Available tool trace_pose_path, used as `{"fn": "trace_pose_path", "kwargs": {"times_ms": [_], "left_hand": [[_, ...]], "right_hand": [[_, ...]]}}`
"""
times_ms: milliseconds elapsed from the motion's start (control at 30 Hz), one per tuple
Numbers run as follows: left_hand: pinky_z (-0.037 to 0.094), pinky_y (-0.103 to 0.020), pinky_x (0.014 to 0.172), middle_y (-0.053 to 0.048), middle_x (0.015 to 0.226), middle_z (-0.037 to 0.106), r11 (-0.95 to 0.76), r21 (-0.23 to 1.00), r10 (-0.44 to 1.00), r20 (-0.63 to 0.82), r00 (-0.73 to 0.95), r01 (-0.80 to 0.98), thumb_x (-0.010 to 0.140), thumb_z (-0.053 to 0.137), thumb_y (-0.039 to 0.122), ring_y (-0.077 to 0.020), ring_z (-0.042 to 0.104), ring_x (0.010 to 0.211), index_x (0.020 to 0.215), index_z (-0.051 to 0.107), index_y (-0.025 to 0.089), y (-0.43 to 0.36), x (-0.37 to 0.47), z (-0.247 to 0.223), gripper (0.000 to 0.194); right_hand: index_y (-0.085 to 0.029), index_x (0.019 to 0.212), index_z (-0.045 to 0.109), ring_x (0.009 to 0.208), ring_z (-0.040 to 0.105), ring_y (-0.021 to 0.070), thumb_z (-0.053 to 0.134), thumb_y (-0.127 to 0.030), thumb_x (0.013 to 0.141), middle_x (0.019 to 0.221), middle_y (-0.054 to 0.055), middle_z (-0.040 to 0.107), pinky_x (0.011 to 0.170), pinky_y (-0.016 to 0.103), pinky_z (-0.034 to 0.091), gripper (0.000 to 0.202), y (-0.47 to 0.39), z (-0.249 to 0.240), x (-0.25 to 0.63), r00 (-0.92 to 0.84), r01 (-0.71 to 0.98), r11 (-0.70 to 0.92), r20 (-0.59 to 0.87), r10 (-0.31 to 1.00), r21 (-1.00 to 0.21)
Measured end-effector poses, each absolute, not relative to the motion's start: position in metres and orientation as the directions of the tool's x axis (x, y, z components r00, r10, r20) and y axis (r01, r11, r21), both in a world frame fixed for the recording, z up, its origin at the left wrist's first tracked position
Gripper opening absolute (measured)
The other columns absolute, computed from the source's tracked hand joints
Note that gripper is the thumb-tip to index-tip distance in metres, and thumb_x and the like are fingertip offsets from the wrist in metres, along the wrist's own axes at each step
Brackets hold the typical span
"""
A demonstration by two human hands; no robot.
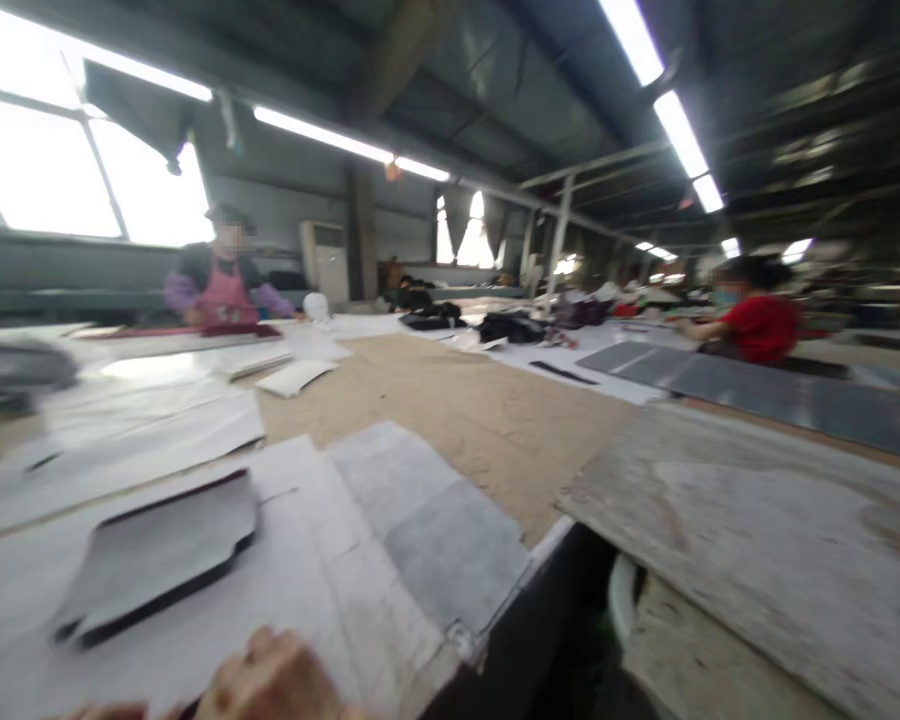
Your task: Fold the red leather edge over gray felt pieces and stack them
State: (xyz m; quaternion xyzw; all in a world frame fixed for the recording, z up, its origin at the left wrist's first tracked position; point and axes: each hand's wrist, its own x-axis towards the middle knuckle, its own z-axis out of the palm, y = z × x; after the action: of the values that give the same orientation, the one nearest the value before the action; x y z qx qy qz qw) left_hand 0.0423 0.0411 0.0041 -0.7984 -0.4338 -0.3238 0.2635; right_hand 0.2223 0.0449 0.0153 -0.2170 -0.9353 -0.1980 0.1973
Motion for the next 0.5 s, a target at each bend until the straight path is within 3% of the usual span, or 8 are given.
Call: {"fn": "trace_pose_path", "kwargs": {"times_ms": [100, 200, 333, 500], "left_hand": [[0.049, -0.022, 0.059, -0.002, 0.076, 0.06, -0.474, -0.014, 0.67, 0.643, 0.371, 0.88, 0.08, 0.04, 0.007, -0.0124, 0.056, 0.066, 0.106, 0.06, 0.027, -0.026, 0.01, 0.002, 0.038], [0.047, -0.024, 0.061, -0.005, 0.078, 0.055, -0.483, 0.114, 0.734, 0.593, 0.331, 0.868, 0.083, 0.037, 0.001, -0.0123, 0.051, 0.069, 0.106, 0.057, 0.018, -0.047, 0.003, 0.009, 0.035], [0.046, -0.028, 0.063, -0.006, 0.08, 0.052, -0.455, 0.2, 0.799, 0.521, 0.299, 0.868, 0.082, 0.037, -0.001, -0.014, 0.047, 0.072, 0.107, 0.057, 0.015, -0.043, 0.006, 0.012, 0.036], [0.046, -0.031, 0.064, -0.007, 0.08, 0.052, -0.46, 0.16, 0.807, 0.486, 0.336, 0.873, 0.082, 0.036, 0.001, -0.0162, 0.044, 0.074, 0.105, 0.057, 0.011, -0.044, 0.01, 0.013, 0.032]], "right_hand": [[-0.011, 0.088, 0.06, 0.072, 0.054, 0.0164, 0.056, -0.015, 0.08, 0.077, 0.004, 0.059, 0.062, 0.029, 0.048, 0.01, 0.048, 0.004, 0.213, -0.849, 0.355, 0.93, 0.449, 0.279, 0.092], [-0.01, 0.096, 0.061, 0.078, 0.053, 0.0189, 0.047, -0.003, 0.078, 0.083, 0.008, 0.06, 0.065, 0.03, 0.048, 0.024, 0.053, 0.001, 0.213, -0.809, 0.339, 0.94, 0.501, 0.308, -0.032], [-0.011, 0.106, 0.06, 0.079, 0.054, 0.0179, 0.037, 0.001, 0.08, 0.083, 0.007, 0.061, 0.067, 0.029, 0.049, 0.037, 0.054, 0.005, 0.22, -0.78, 0.328, 0.945, 0.559, 0.28, -0.015], [-0.011, 0.111, 0.059, 0.078, 0.054, 0.0195, 0.037, -0.002, 0.082, 0.084, 0.007, 0.062, 0.067, 0.034, 0.051, 0.038, 0.05, 0.01, 0.216, -0.83, 0.314, 0.948, 0.501, 0.246, 0.055]]}}
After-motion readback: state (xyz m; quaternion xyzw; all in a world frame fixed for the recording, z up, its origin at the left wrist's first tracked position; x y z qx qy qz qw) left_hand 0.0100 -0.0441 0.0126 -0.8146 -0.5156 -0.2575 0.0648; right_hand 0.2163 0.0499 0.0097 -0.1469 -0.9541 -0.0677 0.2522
